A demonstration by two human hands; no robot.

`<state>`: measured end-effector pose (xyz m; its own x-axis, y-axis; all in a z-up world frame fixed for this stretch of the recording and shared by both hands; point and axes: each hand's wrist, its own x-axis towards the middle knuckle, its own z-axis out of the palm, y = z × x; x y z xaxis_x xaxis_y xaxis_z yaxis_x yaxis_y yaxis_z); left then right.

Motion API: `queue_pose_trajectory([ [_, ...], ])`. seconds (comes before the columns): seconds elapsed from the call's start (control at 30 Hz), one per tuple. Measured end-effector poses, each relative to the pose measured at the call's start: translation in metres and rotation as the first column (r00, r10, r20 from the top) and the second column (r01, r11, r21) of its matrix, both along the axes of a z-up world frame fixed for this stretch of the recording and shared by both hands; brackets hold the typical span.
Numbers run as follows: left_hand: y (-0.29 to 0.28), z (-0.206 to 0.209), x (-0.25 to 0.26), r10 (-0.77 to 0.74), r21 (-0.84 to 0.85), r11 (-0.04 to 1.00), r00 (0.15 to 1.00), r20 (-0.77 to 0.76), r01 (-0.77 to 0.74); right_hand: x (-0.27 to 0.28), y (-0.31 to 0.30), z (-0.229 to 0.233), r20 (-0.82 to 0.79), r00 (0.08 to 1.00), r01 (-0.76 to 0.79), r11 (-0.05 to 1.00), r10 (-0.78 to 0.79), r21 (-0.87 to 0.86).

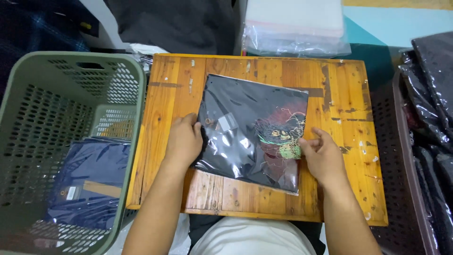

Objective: Folding black t-shirts and inserting them into clear plastic bags before placing them into a laundry basket.

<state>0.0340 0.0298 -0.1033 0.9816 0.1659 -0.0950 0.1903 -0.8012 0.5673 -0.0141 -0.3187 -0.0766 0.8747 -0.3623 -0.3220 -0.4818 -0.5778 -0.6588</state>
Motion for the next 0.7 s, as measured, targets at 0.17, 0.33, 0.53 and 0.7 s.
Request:
queue_pose_trajectory([
  [0.17,0.011,0.024,0.007,0.026,-0.159,0.986,0.995,-0.101,-0.042,0.008,0.006,-0.006,0.13,0.984,0.079,0.957,-0.12,0.278],
  [0.33,0.003,0.038,-0.004,0.043,-0.315,0.944,0.983,-0.181,-0.099,0.004,0.004,-0.013,0.163,0.982,0.034,0.947,-0.09,0.32],
  [0.53,0.0,0.059,-0.027,0.033,-0.386,0.917,0.984,-0.174,-0.099,-0.008,0.008,0.017,0.215,0.976,-0.103,0.922,0.022,0.372],
  [0.7,0.009,0.045,-0.041,0.025,-0.441,0.892,0.984,-0.177,-0.102,-0.001,0.001,-0.006,0.141,0.988,-0.115,0.885,0.057,0.45],
])
